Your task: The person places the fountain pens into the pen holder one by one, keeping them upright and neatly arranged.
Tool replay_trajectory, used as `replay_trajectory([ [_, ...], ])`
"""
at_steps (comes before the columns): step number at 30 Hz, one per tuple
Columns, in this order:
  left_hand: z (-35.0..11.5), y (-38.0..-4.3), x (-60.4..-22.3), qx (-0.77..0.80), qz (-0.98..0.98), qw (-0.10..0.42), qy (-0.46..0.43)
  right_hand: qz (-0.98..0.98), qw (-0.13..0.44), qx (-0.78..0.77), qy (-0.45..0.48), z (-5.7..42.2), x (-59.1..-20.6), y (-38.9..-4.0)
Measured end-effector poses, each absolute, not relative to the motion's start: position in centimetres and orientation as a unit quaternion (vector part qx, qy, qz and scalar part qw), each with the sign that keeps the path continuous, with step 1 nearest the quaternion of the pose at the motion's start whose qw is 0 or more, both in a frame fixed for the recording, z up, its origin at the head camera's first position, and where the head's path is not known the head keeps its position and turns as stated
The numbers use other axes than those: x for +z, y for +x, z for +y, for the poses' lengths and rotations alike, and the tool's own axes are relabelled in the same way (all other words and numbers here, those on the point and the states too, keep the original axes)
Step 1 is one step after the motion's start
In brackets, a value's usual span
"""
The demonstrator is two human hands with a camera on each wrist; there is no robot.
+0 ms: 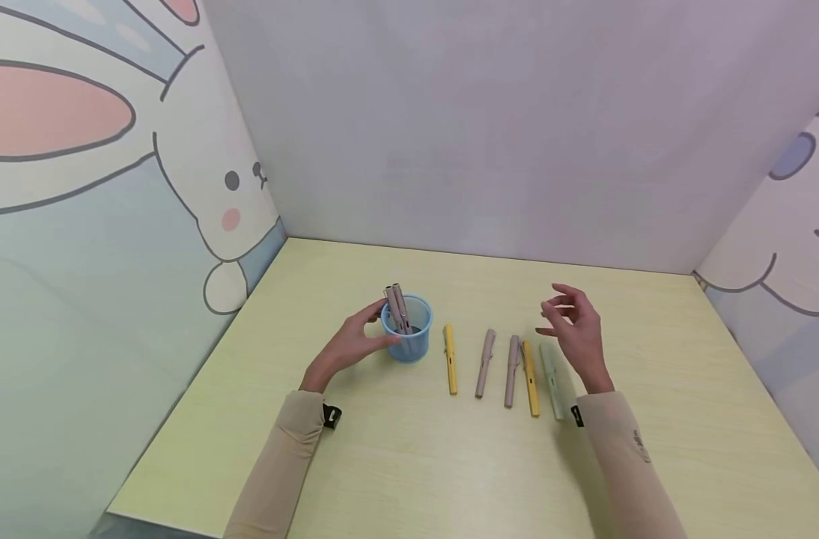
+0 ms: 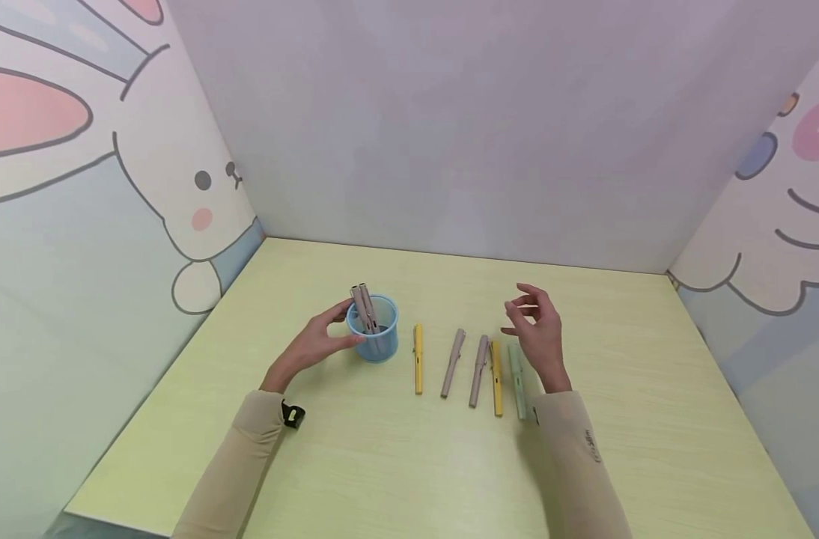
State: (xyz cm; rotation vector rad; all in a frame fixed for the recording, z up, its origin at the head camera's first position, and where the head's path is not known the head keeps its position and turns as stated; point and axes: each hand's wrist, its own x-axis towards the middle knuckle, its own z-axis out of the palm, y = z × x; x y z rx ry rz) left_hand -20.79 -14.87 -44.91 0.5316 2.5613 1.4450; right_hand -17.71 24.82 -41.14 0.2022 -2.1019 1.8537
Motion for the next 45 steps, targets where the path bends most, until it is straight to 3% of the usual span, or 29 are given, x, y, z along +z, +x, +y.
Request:
replay_trajectory([
  [14,-14.8,-20.7,-44.6,0.485,0.853,0.082,0.176,-0.784,0.114,0.608,0.043,28.5,-44.9,-18.5],
  [27,-14.9,-20.9,-44.8,0.482,0.854,0.08,0.18,-0.8,0.055,0.597,0.015,30.0,-45.3,-17.7],
  [45,-14.9,-21.0,-45.0,0.479,0.857,0.083,0.172,-0.819,-0.077,0.568,-0.017,30.7,-45.4,-17.5],
])
